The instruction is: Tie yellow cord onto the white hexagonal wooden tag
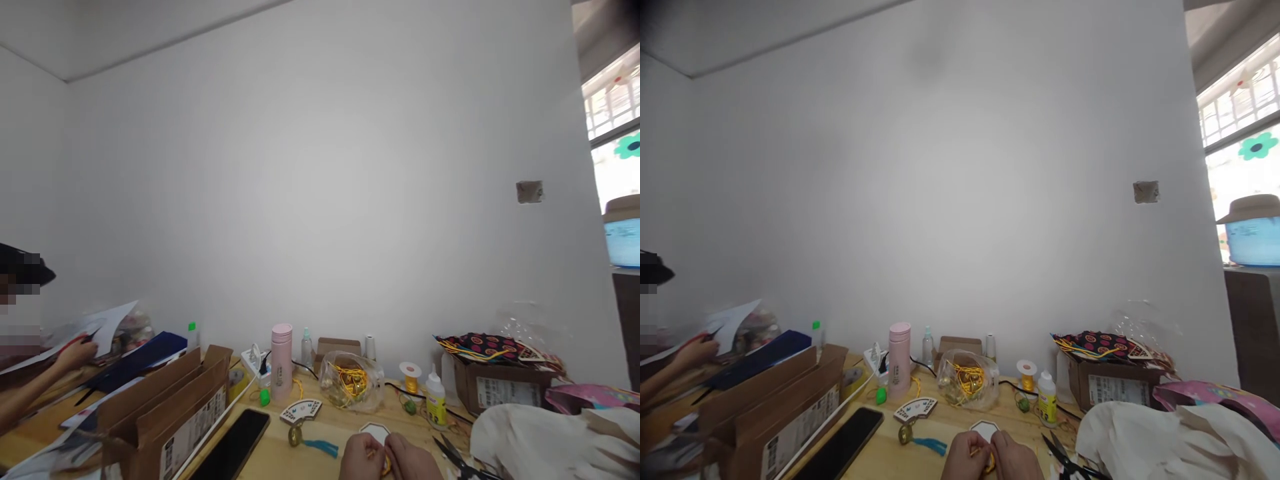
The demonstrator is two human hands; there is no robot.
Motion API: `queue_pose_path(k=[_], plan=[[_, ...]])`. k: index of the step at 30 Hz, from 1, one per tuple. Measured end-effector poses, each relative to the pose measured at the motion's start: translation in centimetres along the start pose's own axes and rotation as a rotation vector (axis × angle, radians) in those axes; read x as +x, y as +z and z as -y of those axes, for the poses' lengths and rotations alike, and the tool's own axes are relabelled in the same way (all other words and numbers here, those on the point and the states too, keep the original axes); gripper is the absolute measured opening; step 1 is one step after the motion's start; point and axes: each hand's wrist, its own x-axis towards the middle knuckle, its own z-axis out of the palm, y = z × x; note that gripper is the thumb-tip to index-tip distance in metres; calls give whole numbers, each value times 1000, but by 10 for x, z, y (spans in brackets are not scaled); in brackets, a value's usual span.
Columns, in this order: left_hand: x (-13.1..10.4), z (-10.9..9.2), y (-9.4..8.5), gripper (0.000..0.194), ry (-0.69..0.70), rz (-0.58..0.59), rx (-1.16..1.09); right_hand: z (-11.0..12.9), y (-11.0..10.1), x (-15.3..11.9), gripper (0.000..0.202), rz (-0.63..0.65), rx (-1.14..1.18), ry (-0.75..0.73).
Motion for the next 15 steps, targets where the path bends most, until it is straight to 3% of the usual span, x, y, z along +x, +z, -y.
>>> queue_pose_path(k=[15], plan=[[1,2,2,21,103,46,19,8,-16,-1,18,61,53,68]])
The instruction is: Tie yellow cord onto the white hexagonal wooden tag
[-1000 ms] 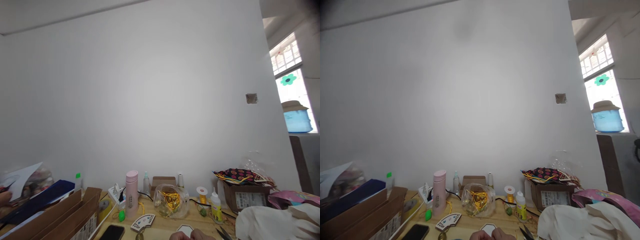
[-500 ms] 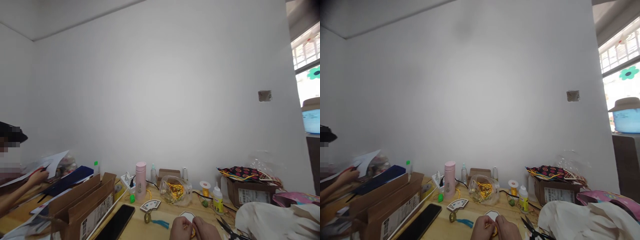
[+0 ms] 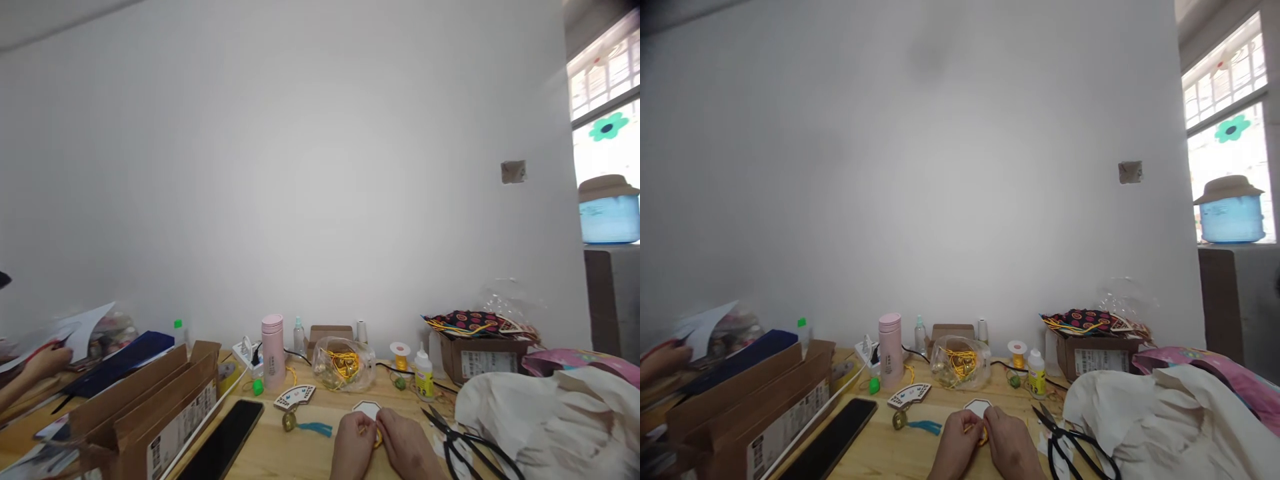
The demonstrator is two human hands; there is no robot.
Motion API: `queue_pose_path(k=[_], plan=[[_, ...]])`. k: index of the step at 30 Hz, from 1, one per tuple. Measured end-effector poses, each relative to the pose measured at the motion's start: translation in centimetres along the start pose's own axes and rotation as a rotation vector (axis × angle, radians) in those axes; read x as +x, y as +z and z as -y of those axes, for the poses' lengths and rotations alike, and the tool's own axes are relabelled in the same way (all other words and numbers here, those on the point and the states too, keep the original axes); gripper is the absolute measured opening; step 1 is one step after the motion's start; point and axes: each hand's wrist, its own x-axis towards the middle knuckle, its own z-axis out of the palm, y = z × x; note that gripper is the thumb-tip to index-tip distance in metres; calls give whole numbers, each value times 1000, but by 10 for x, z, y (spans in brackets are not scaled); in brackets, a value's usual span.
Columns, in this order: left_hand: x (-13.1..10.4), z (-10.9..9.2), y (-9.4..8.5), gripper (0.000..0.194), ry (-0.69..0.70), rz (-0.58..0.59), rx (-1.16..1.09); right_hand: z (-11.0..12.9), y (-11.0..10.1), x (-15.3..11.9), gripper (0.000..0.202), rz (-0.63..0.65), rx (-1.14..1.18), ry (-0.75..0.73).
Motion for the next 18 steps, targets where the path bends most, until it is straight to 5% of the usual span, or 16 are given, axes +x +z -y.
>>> queue_pose_path(k=[11,18], plan=[[7,4,-3,17,26,88,29,4,-4,6,18,20,-2,-38],[38,25,14,16,86,113,63,-12,4,23,13,19,-65,-55]])
